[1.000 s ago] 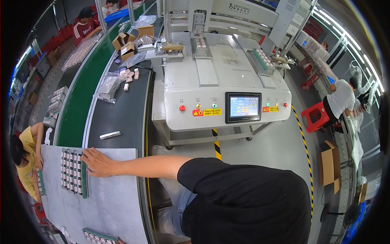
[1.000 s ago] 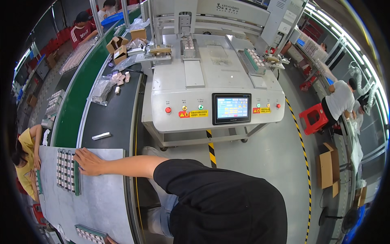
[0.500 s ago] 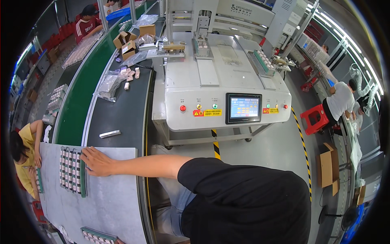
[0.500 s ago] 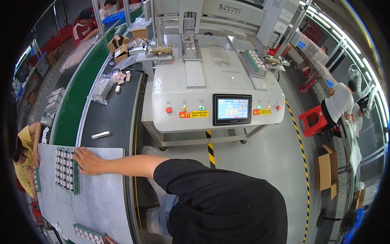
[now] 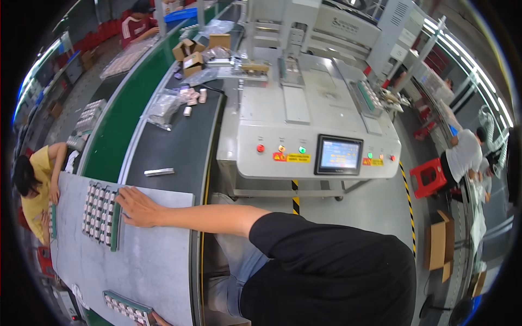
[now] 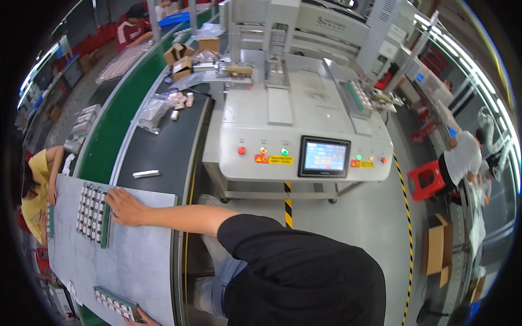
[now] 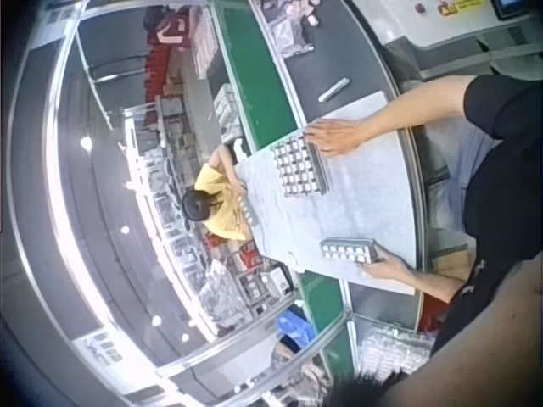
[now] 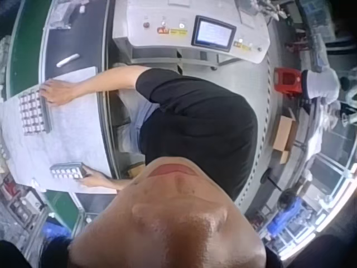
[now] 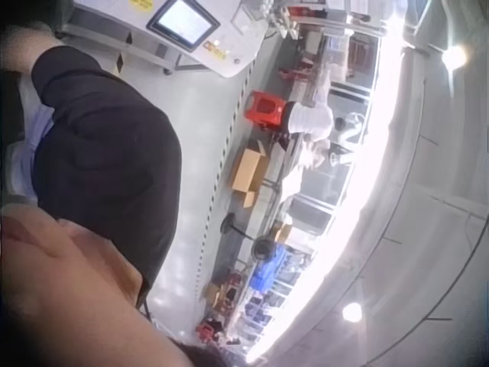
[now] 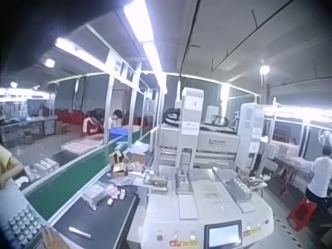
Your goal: Placing trays of electronic components into a testing or processing machine.
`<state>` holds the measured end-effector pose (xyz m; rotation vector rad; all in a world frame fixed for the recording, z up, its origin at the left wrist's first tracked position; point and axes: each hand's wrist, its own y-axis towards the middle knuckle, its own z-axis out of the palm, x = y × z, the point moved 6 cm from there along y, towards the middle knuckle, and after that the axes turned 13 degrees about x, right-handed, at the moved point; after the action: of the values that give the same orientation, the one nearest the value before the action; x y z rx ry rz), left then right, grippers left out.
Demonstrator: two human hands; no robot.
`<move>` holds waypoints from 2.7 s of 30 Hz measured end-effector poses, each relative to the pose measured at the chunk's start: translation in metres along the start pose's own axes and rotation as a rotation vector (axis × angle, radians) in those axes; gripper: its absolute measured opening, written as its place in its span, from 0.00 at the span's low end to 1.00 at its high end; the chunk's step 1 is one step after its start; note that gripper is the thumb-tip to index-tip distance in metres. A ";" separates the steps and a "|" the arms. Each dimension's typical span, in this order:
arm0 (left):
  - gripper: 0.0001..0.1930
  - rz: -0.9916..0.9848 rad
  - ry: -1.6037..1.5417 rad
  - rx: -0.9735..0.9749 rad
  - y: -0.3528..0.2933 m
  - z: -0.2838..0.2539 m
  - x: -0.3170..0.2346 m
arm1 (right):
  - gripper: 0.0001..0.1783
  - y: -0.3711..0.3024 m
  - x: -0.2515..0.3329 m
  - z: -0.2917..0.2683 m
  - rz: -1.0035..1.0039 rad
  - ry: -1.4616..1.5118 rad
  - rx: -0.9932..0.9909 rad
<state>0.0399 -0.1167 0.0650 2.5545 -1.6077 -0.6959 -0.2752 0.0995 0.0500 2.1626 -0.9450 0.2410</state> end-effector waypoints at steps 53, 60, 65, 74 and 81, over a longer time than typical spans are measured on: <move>0.38 0.152 0.167 -0.061 -0.005 0.002 -0.005 | 0.27 -0.006 0.000 -0.001 0.011 -0.100 -0.097; 0.37 0.106 0.060 -0.009 -0.004 0.002 -0.007 | 0.27 -0.005 -0.003 0.002 0.018 -0.082 -0.071; 0.38 0.106 0.154 -0.057 -0.004 0.011 0.015 | 0.27 -0.004 -0.002 0.003 0.011 -0.089 -0.082; 0.41 0.103 0.117 -0.044 -0.004 0.010 0.012 | 0.29 -0.004 -0.005 0.009 0.025 -0.040 -0.019; 0.38 0.115 0.119 -0.045 -0.003 0.005 -0.003 | 0.29 -0.004 -0.005 0.005 0.014 -0.060 -0.035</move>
<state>0.0395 -0.1119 0.0606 2.4009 -1.6645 -0.5527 -0.2768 0.1008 0.0417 2.1426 -0.9910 0.1664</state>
